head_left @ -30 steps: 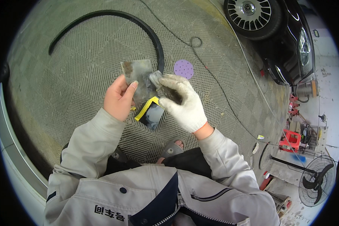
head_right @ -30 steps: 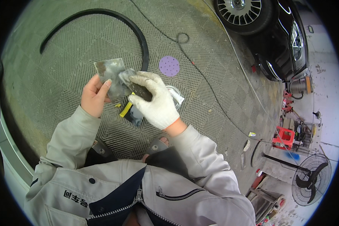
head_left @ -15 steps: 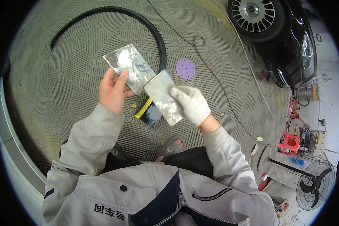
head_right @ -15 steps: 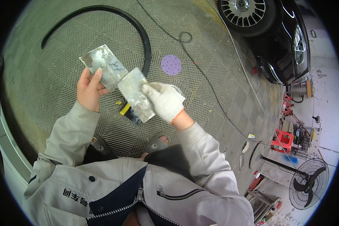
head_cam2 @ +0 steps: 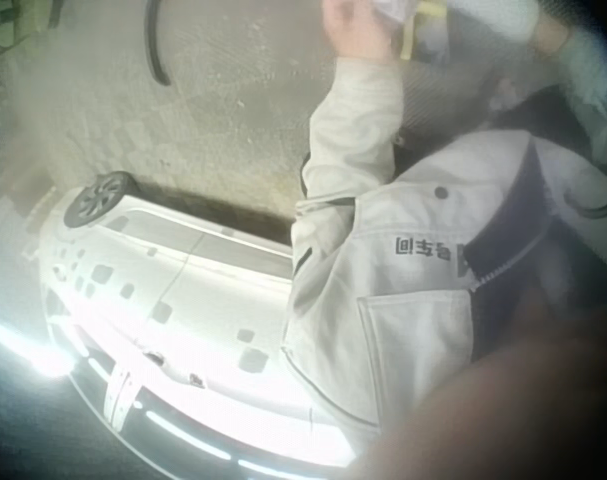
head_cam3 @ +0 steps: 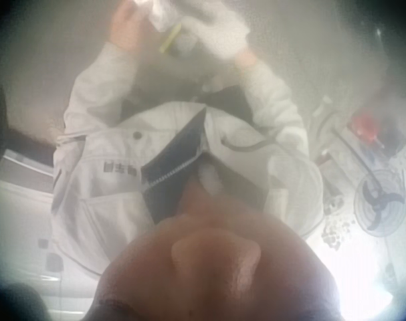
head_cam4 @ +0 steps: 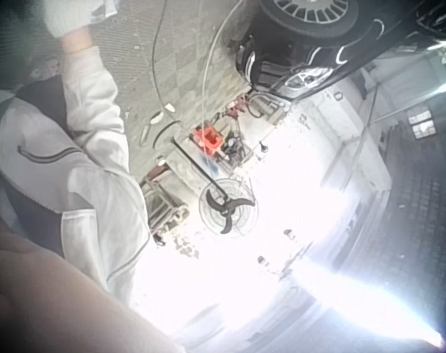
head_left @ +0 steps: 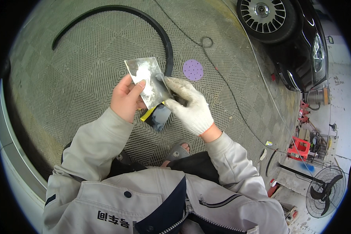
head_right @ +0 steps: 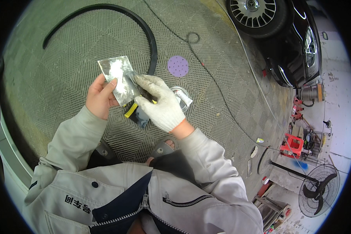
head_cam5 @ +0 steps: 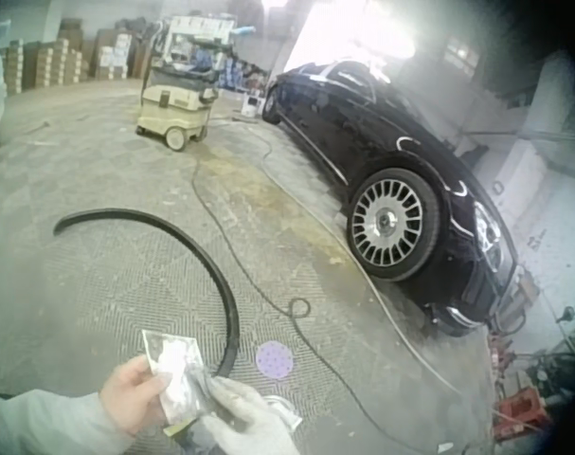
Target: The person applies a grey compound from a small packet onto a black rectangular panel using a small metal spatula. They spread the compound evenly across the surface of the panel, which is marked with yellow tape.
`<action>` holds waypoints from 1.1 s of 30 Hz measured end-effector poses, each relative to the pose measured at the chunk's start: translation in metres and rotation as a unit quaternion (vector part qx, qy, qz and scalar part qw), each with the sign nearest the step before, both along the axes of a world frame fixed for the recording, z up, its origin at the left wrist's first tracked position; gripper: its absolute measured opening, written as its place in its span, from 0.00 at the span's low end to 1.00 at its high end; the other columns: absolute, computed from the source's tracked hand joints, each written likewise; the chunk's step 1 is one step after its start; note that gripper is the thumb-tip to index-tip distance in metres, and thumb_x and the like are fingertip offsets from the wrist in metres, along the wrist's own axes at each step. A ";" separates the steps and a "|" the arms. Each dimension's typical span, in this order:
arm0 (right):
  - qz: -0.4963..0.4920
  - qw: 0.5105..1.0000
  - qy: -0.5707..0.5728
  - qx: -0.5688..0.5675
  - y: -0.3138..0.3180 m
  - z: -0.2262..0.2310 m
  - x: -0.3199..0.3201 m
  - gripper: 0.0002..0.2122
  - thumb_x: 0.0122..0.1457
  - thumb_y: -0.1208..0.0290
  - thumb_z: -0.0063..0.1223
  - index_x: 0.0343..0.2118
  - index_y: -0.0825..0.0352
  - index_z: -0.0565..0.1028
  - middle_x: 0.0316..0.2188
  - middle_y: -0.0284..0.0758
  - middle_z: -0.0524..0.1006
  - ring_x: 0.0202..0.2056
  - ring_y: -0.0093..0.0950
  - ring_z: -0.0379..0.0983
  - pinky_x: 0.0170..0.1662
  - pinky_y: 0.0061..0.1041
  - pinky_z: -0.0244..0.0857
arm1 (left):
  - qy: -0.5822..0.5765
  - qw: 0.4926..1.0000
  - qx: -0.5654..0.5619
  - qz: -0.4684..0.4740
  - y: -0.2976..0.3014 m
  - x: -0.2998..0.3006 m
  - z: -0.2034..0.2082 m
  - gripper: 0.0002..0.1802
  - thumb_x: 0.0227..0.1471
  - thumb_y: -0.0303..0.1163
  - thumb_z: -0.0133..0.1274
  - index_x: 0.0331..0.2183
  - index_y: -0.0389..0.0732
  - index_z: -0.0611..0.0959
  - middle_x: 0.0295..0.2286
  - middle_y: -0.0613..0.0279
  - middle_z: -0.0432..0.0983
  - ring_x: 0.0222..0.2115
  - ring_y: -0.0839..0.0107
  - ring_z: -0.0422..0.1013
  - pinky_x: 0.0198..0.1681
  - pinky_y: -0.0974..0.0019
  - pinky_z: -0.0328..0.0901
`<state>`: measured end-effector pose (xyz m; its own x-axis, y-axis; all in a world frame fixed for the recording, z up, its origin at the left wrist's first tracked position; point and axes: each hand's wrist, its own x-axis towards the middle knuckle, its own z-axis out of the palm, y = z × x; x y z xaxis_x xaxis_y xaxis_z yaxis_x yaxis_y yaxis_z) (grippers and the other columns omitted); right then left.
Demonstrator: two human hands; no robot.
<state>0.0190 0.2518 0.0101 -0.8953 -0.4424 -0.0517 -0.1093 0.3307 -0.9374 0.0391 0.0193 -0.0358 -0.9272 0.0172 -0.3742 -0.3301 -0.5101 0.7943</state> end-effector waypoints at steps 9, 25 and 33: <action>-0.082 0.962 0.200 0.167 -0.008 -0.007 -0.005 0.25 0.52 0.69 0.77 0.55 0.60 0.88 0.58 0.49 0.78 0.57 0.48 0.78 0.62 0.43 0.75 | 0.113 0.970 -0.215 -0.004 -0.002 0.007 -0.008 0.13 0.76 0.27 0.52 0.57 0.36 0.80 0.40 0.65 0.85 0.34 0.82 0.76 0.34 0.72 0.73; -0.076 0.960 0.176 0.205 -0.007 -0.001 -0.003 0.27 0.53 0.67 0.77 0.58 0.62 0.86 0.60 0.46 0.77 0.60 0.43 0.79 0.65 0.37 0.75 | 0.046 0.979 -0.199 -0.028 -0.005 0.002 0.000 0.15 0.76 0.29 0.53 0.59 0.39 0.80 0.45 0.62 0.85 0.41 0.77 0.82 0.41 0.69 0.78; -0.059 0.995 -0.063 -0.039 0.000 0.007 0.001 0.25 0.59 0.72 0.69 0.61 0.69 0.83 0.59 0.41 0.81 0.57 0.33 0.80 0.62 0.34 0.75 | 0.075 0.976 -0.200 -0.036 -0.006 0.004 0.000 0.15 0.75 0.31 0.54 0.59 0.39 0.80 0.39 0.65 0.85 0.36 0.79 0.80 0.34 0.71 0.76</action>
